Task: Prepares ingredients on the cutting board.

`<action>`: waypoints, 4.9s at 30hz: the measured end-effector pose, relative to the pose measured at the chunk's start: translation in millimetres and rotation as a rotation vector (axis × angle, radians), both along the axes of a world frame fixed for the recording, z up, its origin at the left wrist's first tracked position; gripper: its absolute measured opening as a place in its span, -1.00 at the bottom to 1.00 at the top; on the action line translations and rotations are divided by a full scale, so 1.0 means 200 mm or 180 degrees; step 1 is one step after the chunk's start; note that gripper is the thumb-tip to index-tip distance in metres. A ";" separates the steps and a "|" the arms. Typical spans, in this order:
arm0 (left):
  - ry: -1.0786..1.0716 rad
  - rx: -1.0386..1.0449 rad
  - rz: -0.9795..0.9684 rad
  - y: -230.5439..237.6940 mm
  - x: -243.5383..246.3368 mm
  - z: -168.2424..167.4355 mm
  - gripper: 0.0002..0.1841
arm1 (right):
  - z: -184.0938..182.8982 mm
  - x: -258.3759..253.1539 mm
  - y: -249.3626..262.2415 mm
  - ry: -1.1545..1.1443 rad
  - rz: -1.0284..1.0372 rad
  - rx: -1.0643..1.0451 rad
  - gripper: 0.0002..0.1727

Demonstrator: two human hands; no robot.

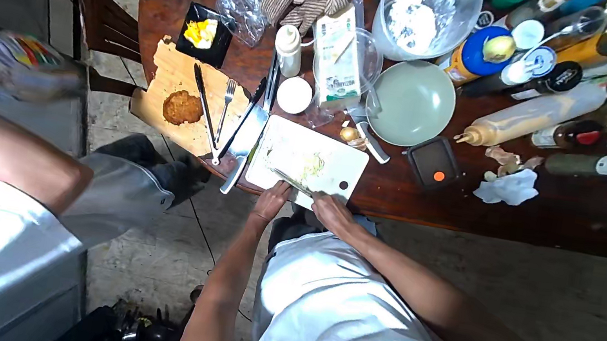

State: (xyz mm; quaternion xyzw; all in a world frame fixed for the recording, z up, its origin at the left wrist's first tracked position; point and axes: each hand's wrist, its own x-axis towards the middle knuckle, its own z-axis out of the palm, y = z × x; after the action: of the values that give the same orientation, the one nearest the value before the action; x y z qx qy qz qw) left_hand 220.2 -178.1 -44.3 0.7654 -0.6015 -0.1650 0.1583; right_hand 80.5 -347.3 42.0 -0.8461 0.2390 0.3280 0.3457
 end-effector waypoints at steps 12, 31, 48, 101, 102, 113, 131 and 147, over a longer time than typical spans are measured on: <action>-0.0088 -0.0065 0.0120 0.04 -0.03 -0.03 -0.69 | -0.09 0.05 -0.08 -0.0181 -0.0355 -0.0077 -0.68; -0.0014 -0.0117 0.0044 -0.01 -0.02 -0.02 -0.74 | -0.01 0.02 0.01 0.0013 0.0029 -0.0136 -0.62; -0.0134 -0.0215 0.0029 -0.01 -0.01 -0.05 -0.78 | 0.03 0.03 0.00 0.0005 -0.0031 -0.0015 -0.63; -0.0008 -0.0204 0.0119 0.03 -0.01 -0.05 -0.73 | -0.03 0.07 -0.01 0.0025 0.0089 -0.0008 -0.63; -0.0004 -0.0209 0.0105 0.04 -0.01 -0.05 -0.72 | -0.03 0.08 -0.02 0.0019 0.0075 0.0002 -0.64; 0.0149 -0.0008 0.0315 0.03 -0.02 -0.03 -0.63 | -0.06 0.04 -0.05 -0.0186 -0.0201 -0.0076 -0.66; 0.0323 0.0219 0.0305 0.00 0.00 0.04 -0.71 | 0.06 0.00 0.00 -0.0162 -0.0297 0.0090 -0.67; 0.0016 -0.0177 0.0163 0.02 0.00 -0.05 -0.75 | -0.01 0.05 0.00 -0.0095 -0.0059 -0.0027 -0.68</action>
State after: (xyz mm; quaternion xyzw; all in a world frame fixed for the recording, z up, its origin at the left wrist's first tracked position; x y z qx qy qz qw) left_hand 220.0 -174.4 -53.6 0.7755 -0.5856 -0.1461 0.1852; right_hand 90.8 -347.8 39.5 -0.8501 0.2430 0.3110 0.3486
